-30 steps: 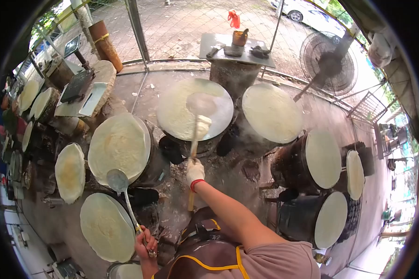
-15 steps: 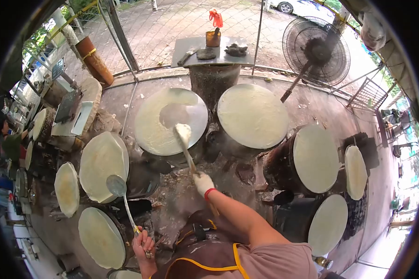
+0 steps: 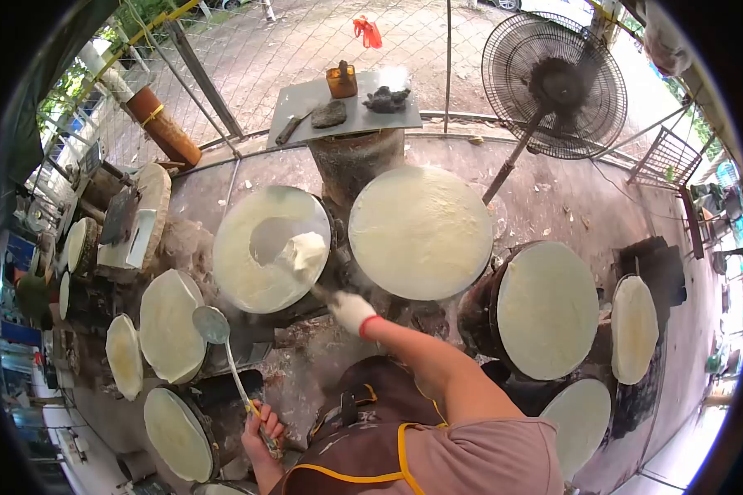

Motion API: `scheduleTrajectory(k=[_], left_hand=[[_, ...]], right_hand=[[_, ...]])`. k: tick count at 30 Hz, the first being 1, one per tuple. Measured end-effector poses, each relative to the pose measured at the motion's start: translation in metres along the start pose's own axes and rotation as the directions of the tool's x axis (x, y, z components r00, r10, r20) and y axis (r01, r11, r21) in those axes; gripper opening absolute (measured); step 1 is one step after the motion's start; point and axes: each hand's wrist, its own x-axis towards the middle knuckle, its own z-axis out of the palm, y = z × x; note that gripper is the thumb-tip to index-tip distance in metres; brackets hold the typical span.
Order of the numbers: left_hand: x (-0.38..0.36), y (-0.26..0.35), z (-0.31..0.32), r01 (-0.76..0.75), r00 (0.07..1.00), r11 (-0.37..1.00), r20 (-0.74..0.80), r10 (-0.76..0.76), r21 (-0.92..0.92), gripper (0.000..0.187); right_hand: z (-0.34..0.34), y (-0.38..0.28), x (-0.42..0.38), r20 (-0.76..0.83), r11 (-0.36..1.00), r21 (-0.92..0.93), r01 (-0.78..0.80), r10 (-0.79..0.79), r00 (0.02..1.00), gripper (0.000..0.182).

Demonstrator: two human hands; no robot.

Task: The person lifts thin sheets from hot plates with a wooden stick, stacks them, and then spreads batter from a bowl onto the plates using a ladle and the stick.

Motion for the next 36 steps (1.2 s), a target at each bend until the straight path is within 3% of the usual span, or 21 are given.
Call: scheduleTrajectory(k=[2, 3, 4, 7, 9, 10, 11, 13, 16, 19, 21, 22, 25, 29, 30, 31, 33, 34, 35, 36], left_hand=[[0.004, -0.002, 0.005, -0.022, 0.999, 1.0, -0.023, 0.023, 0.022, 0.026], [0.005, -0.001, 0.003, -0.017, 0.999, 1.0, -0.027, 0.017, 0.002, 0.027], [0.007, 0.001, 0.0, -0.012, 0.999, 1.0, -0.03, 0.011, -0.017, 0.028], [0.011, 0.006, -0.002, -0.009, 0.999, 0.999, -0.042, 0.007, -0.048, 0.029], [0.011, 0.012, -0.006, 0.005, 0.999, 0.998, -0.049, -0.008, -0.06, 0.029], [0.012, 0.016, -0.011, 0.017, 0.999, 0.997, -0.046, -0.02, -0.07, 0.029], [0.014, 0.019, -0.016, 0.027, 0.999, 0.996, -0.042, -0.031, -0.081, 0.029], [0.017, 0.025, -0.016, 0.028, 0.998, 0.996, -0.046, -0.032, -0.085, 0.029], [0.018, 0.035, -0.02, 0.031, 0.999, 0.997, -0.038, -0.033, -0.07, 0.028], [0.023, 0.046, -0.032, 0.055, 0.998, 0.996, -0.032, -0.057, -0.065, 0.027], [0.028, 0.052, -0.039, 0.065, 0.997, 0.996, -0.032, -0.067, -0.068, 0.026], [0.03, 0.056, -0.041, 0.069, 0.997, 0.995, -0.035, -0.072, -0.069, 0.026], [0.036, 0.065, -0.047, 0.101, 0.994, 0.994, -0.026, -0.102, -0.04, 0.026], [0.045, 0.073, -0.043, 0.13, 0.992, 0.991, 0.001, -0.13, -0.043, 0.026], [0.046, 0.074, -0.042, 0.137, 0.991, 0.99, 0.001, -0.137, -0.026, 0.025], [0.046, 0.074, -0.04, 0.144, 0.99, 0.99, -0.001, -0.144, -0.007, 0.025], [0.048, 0.079, -0.042, 0.161, 0.987, 0.986, 0.004, -0.161, 0.032, 0.024], [0.049, 0.08, -0.043, 0.169, 0.985, 0.985, 0.008, -0.17, 0.045, 0.023], [0.049, 0.081, -0.045, 0.178, 0.984, 0.982, 0.009, -0.179, 0.057, 0.023], [0.049, 0.083, -0.045, 0.188, 0.982, 0.979, 0.003, -0.189, 0.075, 0.023]], right_hand=[[0.018, 0.026, -0.024, 0.217, 0.984, -0.113, 0.141, -0.114, 0.97, 0.036], [0.004, 0.015, -0.045, 0.317, 0.998, -0.058, 0.025, -0.006, 0.948, 0.036], [0.012, 0.032, -0.053, 0.262, 1.0, -0.012, 0.007, -0.004, 0.965, 0.035], [0.019, 0.05, -0.026, -0.16, 0.996, -0.03, -0.083, 0.077, 0.984, 0.034], [-0.015, 0.011, 0.026, -0.222, 0.971, -0.026, -0.236, 0.225, 0.949, 0.033], [-0.023, -0.004, 0.06, -0.262, 0.942, -0.143, -0.303, 0.259, 0.93, 0.028], [-0.032, -0.017, 0.095, -0.285, 0.944, -0.125, -0.306, 0.261, 0.922, 0.026], [-0.011, 0.006, 0.19, -0.376, 0.926, -0.055, -0.373, 0.327, 0.867, 0.029], [-0.044, -0.066, 0.15, -0.247, 0.959, -0.069, -0.276, 0.252, 0.936, 0.038], [-0.015, -0.048, 0.105, -0.168, 0.994, 0.042, -0.102, 0.107, 0.98, 0.041], [0.006, -0.032, 0.08, -0.385, 0.964, 0.265, 0.009, 0.098, 0.918, 0.039], [0.009, -0.035, 0.075, -0.328, 0.815, 0.559, -0.152, 0.387, 0.862, 0.037], [0.022, -0.048, 0.079, -0.218, 0.899, 0.372, -0.23, 0.326, 0.92, 0.038], [0.001, -0.06, 0.078, -0.331, 0.962, 0.249, -0.115, 0.196, 0.923, 0.04], [0.006, -0.045, 0.075, -0.444, 0.906, 0.42, -0.058, 0.26, 0.857, 0.04], [0.006, -0.043, 0.058, -0.465, 0.925, 0.36, -0.124, 0.293, 0.835, 0.037], [0.033, -0.013, 0.026, -0.406, 0.97, 0.209, -0.124, 0.201, 0.892, 0.034], [0.036, -0.014, 0.004, -0.211, 0.927, 0.319, -0.2, 0.275, 0.938, 0.033], [0.055, 0.006, -0.011, -0.146, 0.876, 0.463, -0.134, 0.225, 0.963, 0.033], [0.06, 0.007, -0.025, -0.142, 0.874, 0.458, -0.163, 0.253, 0.957, 0.033]])
